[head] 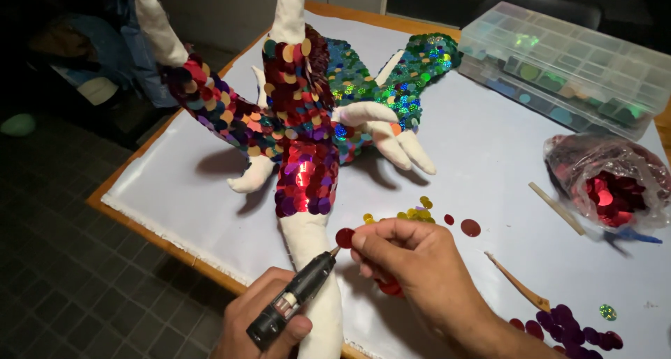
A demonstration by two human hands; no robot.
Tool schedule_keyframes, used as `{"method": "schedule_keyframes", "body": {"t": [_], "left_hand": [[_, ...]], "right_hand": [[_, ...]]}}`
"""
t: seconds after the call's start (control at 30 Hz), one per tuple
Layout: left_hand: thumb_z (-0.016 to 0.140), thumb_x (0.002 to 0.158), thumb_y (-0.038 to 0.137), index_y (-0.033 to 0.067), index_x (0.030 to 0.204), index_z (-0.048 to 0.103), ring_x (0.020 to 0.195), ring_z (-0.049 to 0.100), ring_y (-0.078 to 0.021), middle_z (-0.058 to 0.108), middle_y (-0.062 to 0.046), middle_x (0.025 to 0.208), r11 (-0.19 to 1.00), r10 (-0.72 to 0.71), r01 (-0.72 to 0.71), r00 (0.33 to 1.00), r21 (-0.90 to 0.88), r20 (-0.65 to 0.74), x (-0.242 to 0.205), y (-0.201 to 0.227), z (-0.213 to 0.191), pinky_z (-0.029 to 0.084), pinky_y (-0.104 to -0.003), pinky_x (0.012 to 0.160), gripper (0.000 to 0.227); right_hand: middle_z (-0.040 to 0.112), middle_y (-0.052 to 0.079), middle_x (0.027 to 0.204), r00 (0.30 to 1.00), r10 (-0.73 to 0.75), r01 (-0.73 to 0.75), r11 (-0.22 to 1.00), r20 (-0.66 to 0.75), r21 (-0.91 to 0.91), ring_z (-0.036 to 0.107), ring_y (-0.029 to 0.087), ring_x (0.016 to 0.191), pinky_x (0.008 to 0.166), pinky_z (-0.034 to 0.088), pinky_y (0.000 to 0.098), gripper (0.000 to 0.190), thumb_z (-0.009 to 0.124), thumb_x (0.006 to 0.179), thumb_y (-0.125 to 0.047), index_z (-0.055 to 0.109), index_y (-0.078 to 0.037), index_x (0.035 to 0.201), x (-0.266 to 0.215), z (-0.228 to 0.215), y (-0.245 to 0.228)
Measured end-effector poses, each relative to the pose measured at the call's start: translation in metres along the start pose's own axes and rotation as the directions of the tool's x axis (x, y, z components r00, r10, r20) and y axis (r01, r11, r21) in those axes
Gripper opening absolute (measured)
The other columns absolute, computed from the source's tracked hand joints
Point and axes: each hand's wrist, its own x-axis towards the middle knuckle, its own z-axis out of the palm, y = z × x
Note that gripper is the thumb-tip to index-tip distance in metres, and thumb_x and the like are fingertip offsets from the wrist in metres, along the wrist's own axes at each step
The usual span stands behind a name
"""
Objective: Decorating a stuffed leather horn by gluing individual sequins onto it using a hot glue gun
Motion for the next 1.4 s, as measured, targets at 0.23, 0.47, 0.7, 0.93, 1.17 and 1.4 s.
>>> {"method": "schedule_keyframes", "body": {"t": [0.23,0.47,0.7,0.93,1.17,1.4], "left_hand": [[0.055,0.076,0.074,0.0145,0.094,0.08,0.065,0.07,-0.0098,0.075,0.005,0.089,0.965,-0.255,0.259,0.963,0.041,-0.085,0.001,-0.007,-0.002,0.049,-0.025,0.06,0.067],[0.068,0.068,0.06,0.0094,0.092,0.085,0.081,0.076,-0.0145,0.077,0.002,0.096,0.889,-0.453,0.458,0.875,-0.014,-0.168,0.005,-0.024,0.005,0.051,-0.028,0.072,0.058],[0.076,0.07,0.049,0.0048,0.1,0.076,0.059,0.066,-0.0121,0.075,-0.001,0.077,0.909,-0.4,0.363,0.899,-0.206,-0.182,0.001,-0.024,0.011,0.05,-0.025,0.057,0.054],[0.076,0.073,0.046,0.0027,0.103,0.073,0.06,0.065,-0.0124,0.072,-0.003,0.073,0.9,-0.4,0.345,0.897,-0.266,-0.189,0.002,-0.02,0.014,0.047,-0.024,0.058,0.053],[0.078,0.071,0.037,-0.0064,0.11,0.072,0.058,0.064,-0.0216,0.069,-0.013,0.078,0.793,-0.543,0.423,0.817,-0.439,-0.193,0.002,-0.015,0.018,0.048,-0.031,0.058,0.059],[0.076,0.073,0.036,-0.0053,0.114,0.071,0.058,0.066,-0.0223,0.07,-0.012,0.082,0.806,-0.53,0.431,0.831,-0.405,-0.171,0.0,-0.019,0.016,0.049,-0.031,0.059,0.059]], "right_hand": [[0.075,0.009,0.068,0.973,-0.148,0.122,0.981,-0.179,-0.149,0.059,0.012,0.059,0.055,0.047,0.0257,0.01,0.079,0.085,-0.009,0.083,0.0,0.084,0.028,0.002,0.006],[0.074,-0.006,0.062,0.934,-0.276,0.157,0.887,-0.226,-0.435,0.059,0.004,0.06,0.061,0.05,0.0242,0.014,0.068,0.078,-0.016,0.08,-0.014,0.07,0.054,0.023,0.025],[0.075,-0.006,0.066,0.96,-0.181,0.092,0.925,-0.216,-0.368,0.06,0.004,0.061,0.062,0.051,0.0235,0.011,0.072,0.082,-0.019,0.08,-0.014,0.076,0.056,0.031,0.03],[0.081,-0.006,0.071,0.944,-0.302,0.239,0.902,-0.13,-0.359,0.065,0.0,0.064,0.065,0.054,0.0204,0.012,0.077,0.081,-0.022,0.086,-0.015,0.084,0.061,0.033,0.042],[0.082,-0.005,0.075,0.945,-0.312,0.262,0.9,-0.095,-0.349,0.064,-0.001,0.065,0.066,0.055,0.0188,0.016,0.078,0.082,-0.022,0.087,-0.015,0.094,0.067,0.033,0.05],[0.084,-0.002,0.103,0.972,-0.225,0.234,0.923,0.063,-0.306,0.074,0.009,0.093,0.087,0.057,0.0212,0.032,0.061,0.087,-0.006,0.085,-0.016,0.106,0.066,0.018,0.038]]}}
